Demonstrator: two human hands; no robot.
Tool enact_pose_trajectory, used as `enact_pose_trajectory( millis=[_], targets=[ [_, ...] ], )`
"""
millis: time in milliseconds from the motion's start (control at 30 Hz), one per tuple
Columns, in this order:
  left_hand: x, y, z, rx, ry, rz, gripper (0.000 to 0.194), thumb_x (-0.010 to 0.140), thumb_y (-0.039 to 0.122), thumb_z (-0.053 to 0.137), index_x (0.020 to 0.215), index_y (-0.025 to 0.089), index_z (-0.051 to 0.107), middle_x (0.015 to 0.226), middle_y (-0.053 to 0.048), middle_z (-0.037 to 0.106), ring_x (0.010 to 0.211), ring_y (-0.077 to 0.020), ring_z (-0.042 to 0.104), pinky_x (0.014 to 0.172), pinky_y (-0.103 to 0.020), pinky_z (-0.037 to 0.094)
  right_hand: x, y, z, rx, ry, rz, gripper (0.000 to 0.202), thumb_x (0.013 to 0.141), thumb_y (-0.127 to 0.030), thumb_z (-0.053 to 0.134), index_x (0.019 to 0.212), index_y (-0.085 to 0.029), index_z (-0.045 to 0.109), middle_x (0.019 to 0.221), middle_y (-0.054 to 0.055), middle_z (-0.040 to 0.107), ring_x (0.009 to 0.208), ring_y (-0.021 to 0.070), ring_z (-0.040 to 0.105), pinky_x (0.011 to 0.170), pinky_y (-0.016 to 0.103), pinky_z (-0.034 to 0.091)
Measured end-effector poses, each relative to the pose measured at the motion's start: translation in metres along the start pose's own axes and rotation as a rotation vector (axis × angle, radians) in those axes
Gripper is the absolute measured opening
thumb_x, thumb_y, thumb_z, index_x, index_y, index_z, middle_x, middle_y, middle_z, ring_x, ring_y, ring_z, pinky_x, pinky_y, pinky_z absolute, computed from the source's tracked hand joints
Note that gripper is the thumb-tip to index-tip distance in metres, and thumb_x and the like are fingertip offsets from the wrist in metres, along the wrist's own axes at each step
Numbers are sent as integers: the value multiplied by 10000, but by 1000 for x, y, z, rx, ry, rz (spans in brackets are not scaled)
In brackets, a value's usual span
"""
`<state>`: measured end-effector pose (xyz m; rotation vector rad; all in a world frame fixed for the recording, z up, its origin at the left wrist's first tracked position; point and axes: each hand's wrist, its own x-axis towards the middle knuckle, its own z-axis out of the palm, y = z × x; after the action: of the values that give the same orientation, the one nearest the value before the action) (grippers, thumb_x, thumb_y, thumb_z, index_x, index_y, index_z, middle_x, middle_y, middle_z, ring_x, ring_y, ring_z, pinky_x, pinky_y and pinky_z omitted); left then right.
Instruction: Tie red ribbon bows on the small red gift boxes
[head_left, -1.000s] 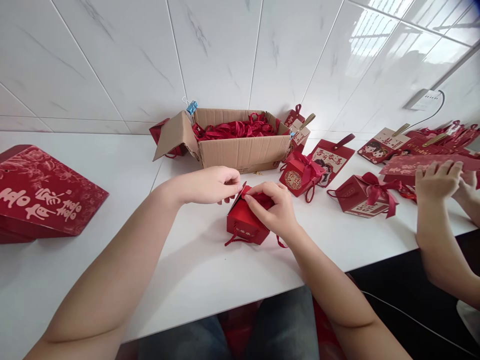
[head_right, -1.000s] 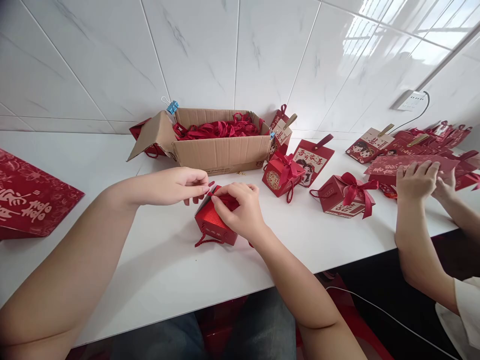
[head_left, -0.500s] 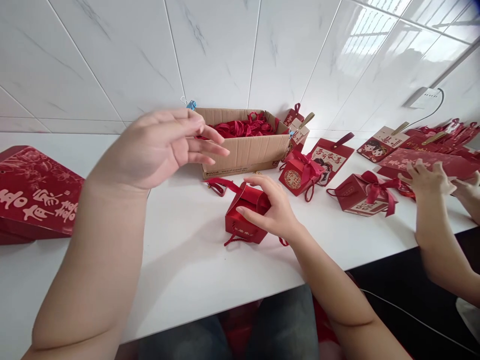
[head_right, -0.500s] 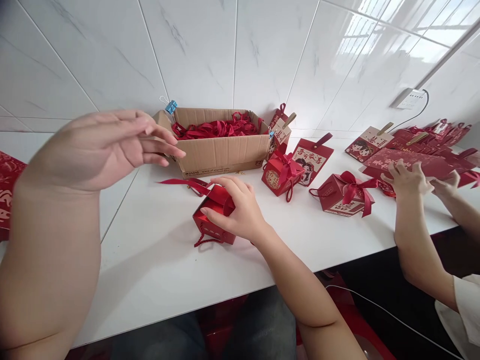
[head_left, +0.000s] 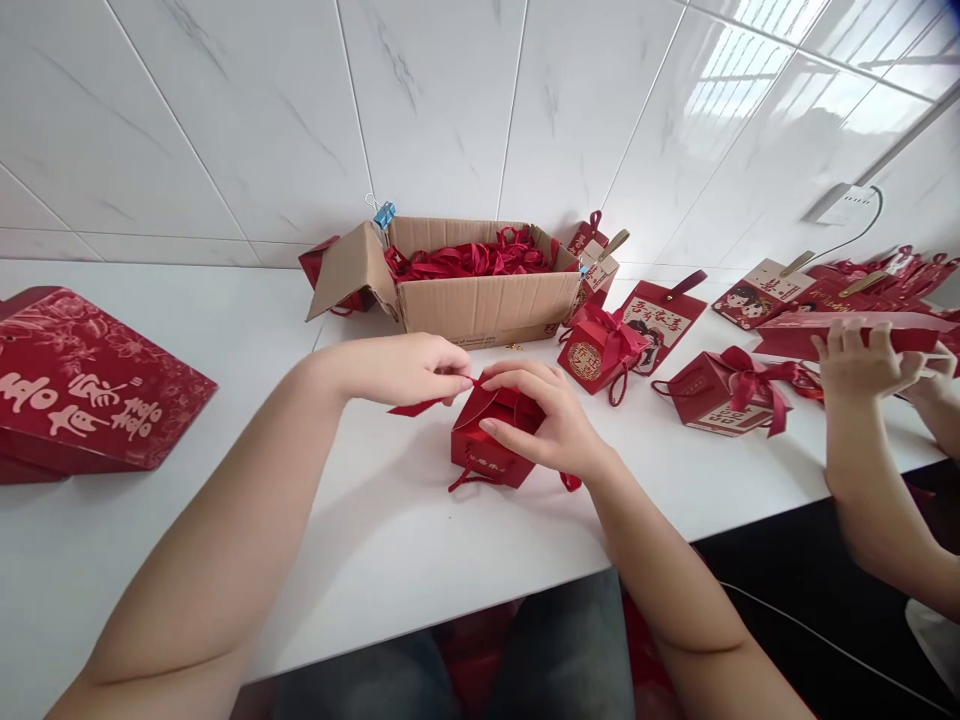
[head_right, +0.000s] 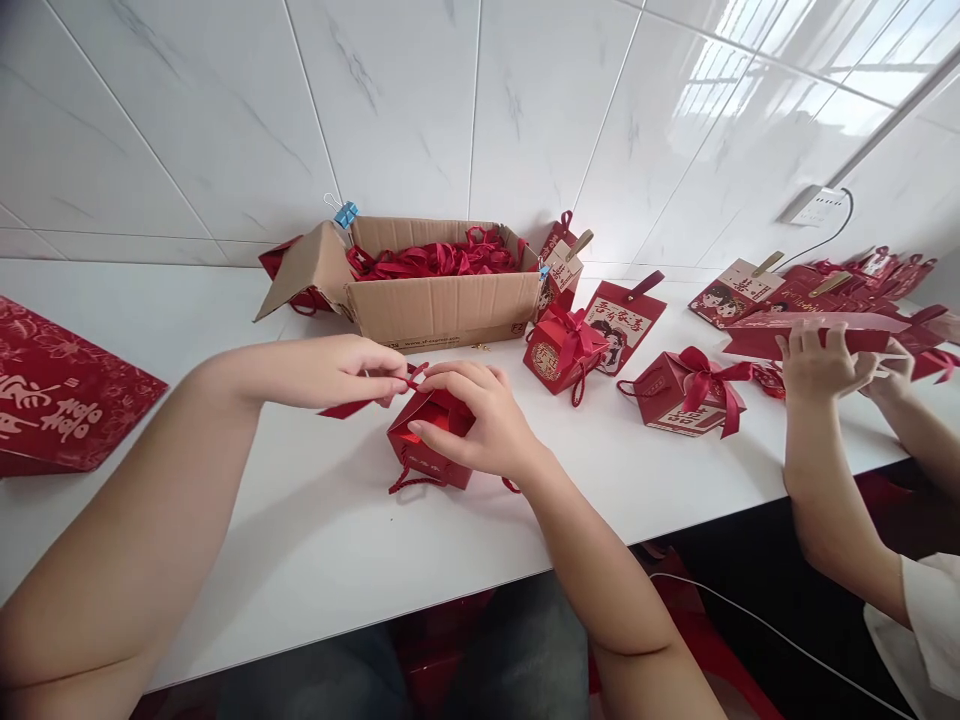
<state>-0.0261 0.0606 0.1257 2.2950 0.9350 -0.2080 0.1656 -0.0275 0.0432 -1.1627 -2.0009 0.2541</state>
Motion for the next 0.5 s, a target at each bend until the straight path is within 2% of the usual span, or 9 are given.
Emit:
enact_pose_trajectory(
  millis=[167,300,400,500],
  targets=[
    [-19,-7,-20,-136,173,2,235,794,400,533,725,216,660,730,-14,650,526,-123,486,476,-242,348,0,4,0,10,-7,3,226,785,-324,678,953,-241,553,1117,41,667,1069,222,603,941,402,359],
    [-33,-16,-30,-213,325,23,260,814,388,543,677,204,666,770,-25,672,670,-166,563,577,-250,393,0,5,1,17,-11,5,194,782,-307,674,895,-238,532,1078,41,670,1040,222,613,925,403,358],
    [-40,-19,-31,-220,373,67,298,861,387,521,696,189,670,761,-13,658,745,-150,559,661,-239,392,0,5,1,28,-18,-3,194,780,-308,677,889,-241,531,1064,39,672,1051,224,613,932,404,358],
    [-45,-20,-32,-218,415,77,307,858,411,535,735,177,691,643,13,580,613,-86,483,613,-214,368,0,5,3,40,-27,-2,220,765,-323,698,881,-241,531,1075,43,676,1059,225,615,938,403,360]
  ],
)
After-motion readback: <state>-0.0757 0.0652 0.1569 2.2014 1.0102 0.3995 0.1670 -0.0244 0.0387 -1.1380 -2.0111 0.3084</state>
